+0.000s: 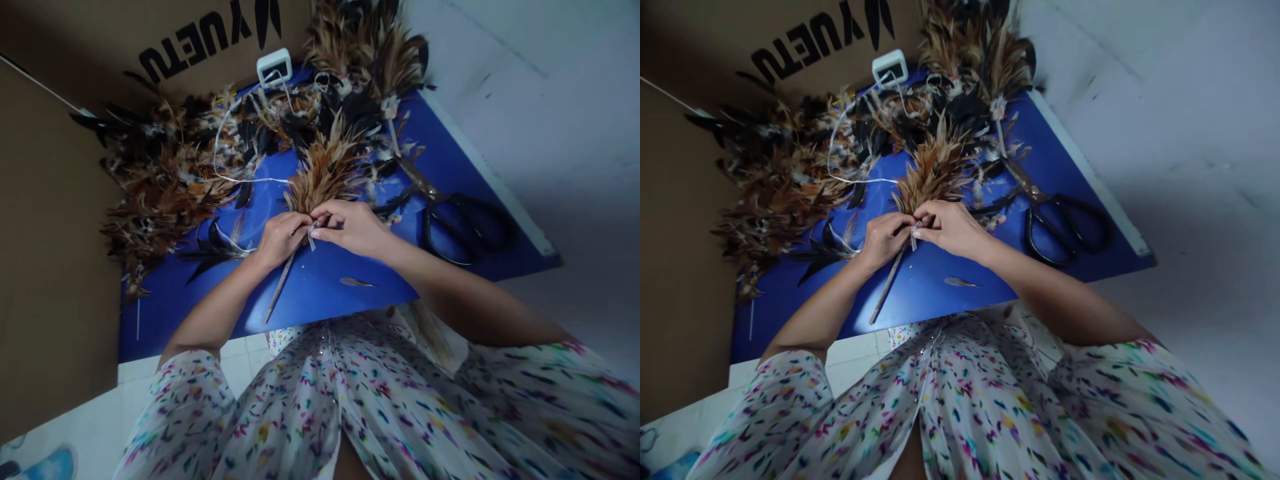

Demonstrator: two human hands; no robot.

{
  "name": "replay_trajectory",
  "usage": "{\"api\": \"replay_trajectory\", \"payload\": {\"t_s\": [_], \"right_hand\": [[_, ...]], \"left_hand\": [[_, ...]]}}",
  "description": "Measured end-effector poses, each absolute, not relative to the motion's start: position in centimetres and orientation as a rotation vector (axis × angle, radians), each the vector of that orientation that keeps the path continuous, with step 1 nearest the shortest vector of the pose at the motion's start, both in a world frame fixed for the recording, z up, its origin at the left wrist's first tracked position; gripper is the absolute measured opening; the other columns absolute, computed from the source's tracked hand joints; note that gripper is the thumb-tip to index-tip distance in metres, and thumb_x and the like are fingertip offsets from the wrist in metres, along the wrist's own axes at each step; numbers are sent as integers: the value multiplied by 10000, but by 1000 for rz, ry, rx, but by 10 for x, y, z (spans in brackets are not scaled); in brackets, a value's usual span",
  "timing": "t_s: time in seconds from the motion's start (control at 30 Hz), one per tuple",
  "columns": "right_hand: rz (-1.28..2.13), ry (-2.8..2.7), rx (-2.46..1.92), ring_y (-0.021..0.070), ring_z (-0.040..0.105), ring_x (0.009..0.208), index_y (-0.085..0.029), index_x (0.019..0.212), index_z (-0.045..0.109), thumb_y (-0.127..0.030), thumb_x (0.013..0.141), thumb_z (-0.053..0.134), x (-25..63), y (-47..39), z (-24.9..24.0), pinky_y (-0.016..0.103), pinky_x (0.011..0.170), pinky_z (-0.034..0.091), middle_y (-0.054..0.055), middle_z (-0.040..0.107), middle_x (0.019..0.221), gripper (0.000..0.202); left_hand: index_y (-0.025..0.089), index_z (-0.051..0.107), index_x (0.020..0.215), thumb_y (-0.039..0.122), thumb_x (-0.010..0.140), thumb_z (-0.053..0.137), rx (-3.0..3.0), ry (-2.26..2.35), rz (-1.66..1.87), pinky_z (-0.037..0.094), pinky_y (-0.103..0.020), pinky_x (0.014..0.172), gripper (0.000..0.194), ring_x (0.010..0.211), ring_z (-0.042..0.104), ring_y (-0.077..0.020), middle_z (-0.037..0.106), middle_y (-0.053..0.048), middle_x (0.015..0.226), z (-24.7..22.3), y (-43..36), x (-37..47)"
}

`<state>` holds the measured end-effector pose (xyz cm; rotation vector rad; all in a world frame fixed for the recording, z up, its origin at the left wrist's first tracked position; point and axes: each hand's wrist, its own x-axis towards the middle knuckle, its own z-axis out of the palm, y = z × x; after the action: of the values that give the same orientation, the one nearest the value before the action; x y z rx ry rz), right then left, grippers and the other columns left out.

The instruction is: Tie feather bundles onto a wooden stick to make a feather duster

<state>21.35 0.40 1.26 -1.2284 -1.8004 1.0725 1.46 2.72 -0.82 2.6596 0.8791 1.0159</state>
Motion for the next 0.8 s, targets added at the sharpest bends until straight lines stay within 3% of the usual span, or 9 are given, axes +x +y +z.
{"api": "replay_trajectory", "payload": {"t_s": [0.27,0.5,0.8], "right_hand": [[1086,-1700,-1260,112,568,555,-159,848,725,-226,813,612,215,6,4,264,585,452,3,646,643,136],[895,-1823,-1285,158,636,770,-175,869,736,-156,816,596,222,3,1,297,731,468,42,728,877,151],[570,-1976,-1276,140,543,664,-158,824,706,-98,810,552,227,-5,6,286,654,418,41,636,759,165]], "left_hand": [[179,657,840,293,925,590,2572,949,947,469,-232,670,157,689,646,-112,702,-11,739,-7,26,13],[173,627,835,255,905,623,2451,960,943,470,-217,642,108,667,649,-102,712,-11,755,-4,25,10],[175,605,830,256,921,597,2451,947,888,486,-227,663,122,706,669,-110,721,-22,771,-1,24,9]]}}
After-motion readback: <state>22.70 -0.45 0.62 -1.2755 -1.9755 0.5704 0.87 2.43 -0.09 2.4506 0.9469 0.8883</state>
